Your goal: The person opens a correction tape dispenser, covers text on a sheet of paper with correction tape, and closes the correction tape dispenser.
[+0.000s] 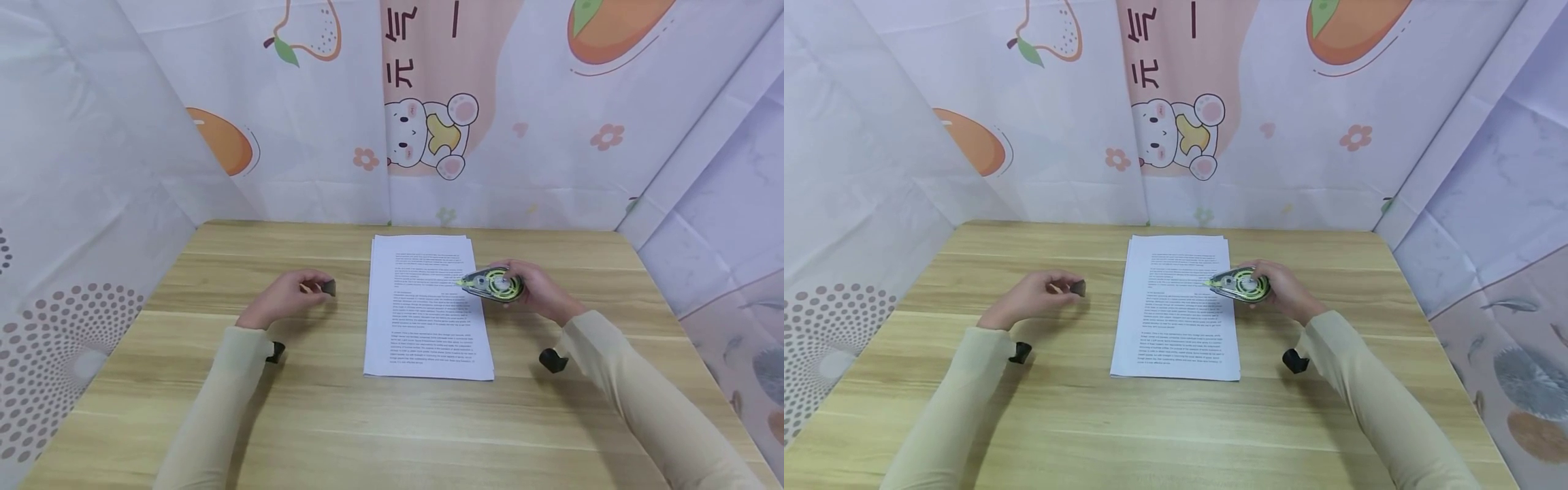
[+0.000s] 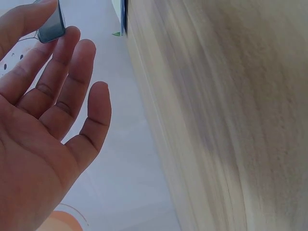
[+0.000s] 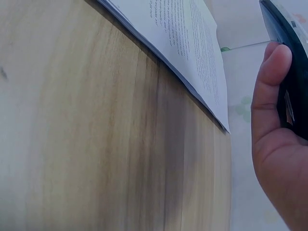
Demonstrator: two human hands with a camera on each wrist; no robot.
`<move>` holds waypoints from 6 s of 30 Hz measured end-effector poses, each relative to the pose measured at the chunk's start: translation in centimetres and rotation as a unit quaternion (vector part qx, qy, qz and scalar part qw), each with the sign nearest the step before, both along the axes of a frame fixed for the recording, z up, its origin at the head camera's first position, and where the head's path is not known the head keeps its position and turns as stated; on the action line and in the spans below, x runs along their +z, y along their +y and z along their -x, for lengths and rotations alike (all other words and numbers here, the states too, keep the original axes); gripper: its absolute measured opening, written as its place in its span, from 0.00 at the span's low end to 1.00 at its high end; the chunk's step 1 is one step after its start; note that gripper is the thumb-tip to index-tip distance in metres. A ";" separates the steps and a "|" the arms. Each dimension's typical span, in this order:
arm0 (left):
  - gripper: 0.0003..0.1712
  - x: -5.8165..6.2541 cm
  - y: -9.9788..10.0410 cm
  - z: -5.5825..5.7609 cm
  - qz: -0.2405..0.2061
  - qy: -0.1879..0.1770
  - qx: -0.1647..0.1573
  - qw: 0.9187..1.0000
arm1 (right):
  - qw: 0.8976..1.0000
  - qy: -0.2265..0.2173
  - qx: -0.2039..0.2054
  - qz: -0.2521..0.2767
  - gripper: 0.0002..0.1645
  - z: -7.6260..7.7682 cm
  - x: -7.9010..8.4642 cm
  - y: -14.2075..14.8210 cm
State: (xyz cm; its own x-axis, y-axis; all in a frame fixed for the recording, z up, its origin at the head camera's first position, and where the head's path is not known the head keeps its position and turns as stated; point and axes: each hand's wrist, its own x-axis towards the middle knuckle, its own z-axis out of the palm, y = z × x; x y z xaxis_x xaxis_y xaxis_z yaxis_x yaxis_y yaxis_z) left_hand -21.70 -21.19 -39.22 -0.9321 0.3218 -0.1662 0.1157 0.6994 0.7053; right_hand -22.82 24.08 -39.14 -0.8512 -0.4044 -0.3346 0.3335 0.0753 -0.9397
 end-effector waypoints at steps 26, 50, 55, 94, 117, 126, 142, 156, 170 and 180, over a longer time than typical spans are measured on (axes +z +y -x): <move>0.20 0.3 1.8 0.3 -0.006 -0.004 -0.020 1.000 | 1.000 0.002 0.002 0.008 0.28 0.1 -0.1 -0.9; 0.20 0.0 3.1 0.6 -0.012 -0.013 -0.013 1.000 | 1.000 0.008 0.010 0.009 0.29 0.3 0.0 -1.9; 0.20 0.1 3.4 0.6 -0.010 -0.012 -0.017 1.000 | 1.000 0.004 0.006 0.010 0.29 0.4 0.0 -2.2; 0.19 0.0 6.3 1.0 -0.036 0.016 -0.056 0.998 | 0.999 0.005 0.011 0.030 0.30 0.8 -0.6 -3.7; 0.19 0.0 7.6 1.2 -0.030 -0.003 -0.063 0.998 | 0.999 0.003 0.009 0.042 0.27 0.8 -0.8 -4.1; 0.19 0.1 8.3 1.2 -0.034 -0.005 -0.071 0.997 | 0.999 0.006 0.012 0.034 0.28 0.7 -0.7 -4.4; 0.19 0.1 9.4 1.5 -0.035 0.000 -0.079 0.996 | 0.999 0.002 0.014 0.035 0.29 0.8 -0.8 -5.0; 0.20 -0.1 10.2 1.8 -0.038 0.006 -0.096 0.995 | 0.999 -0.006 0.011 0.041 0.29 0.8 -0.7 -5.5; 0.19 0.2 11.0 1.8 -0.040 0.014 -0.101 0.994 | 0.999 -0.005 0.008 0.032 0.28 0.8 -0.7 -5.8; 0.20 -0.3 11.4 1.9 -0.054 0.014 -0.115 0.992 | 0.999 -0.006 0.012 0.036 0.29 0.8 -0.7 -6.2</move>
State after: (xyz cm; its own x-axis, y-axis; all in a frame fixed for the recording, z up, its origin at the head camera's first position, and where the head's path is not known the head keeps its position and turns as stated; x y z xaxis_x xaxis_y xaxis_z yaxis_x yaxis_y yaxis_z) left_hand -23.61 -9.80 -39.49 -0.8355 0.5414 -0.0936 0.2850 0.5727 0.7686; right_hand -23.62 17.93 -39.81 -0.8372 -0.4478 -0.3138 0.3433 0.0162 -0.9391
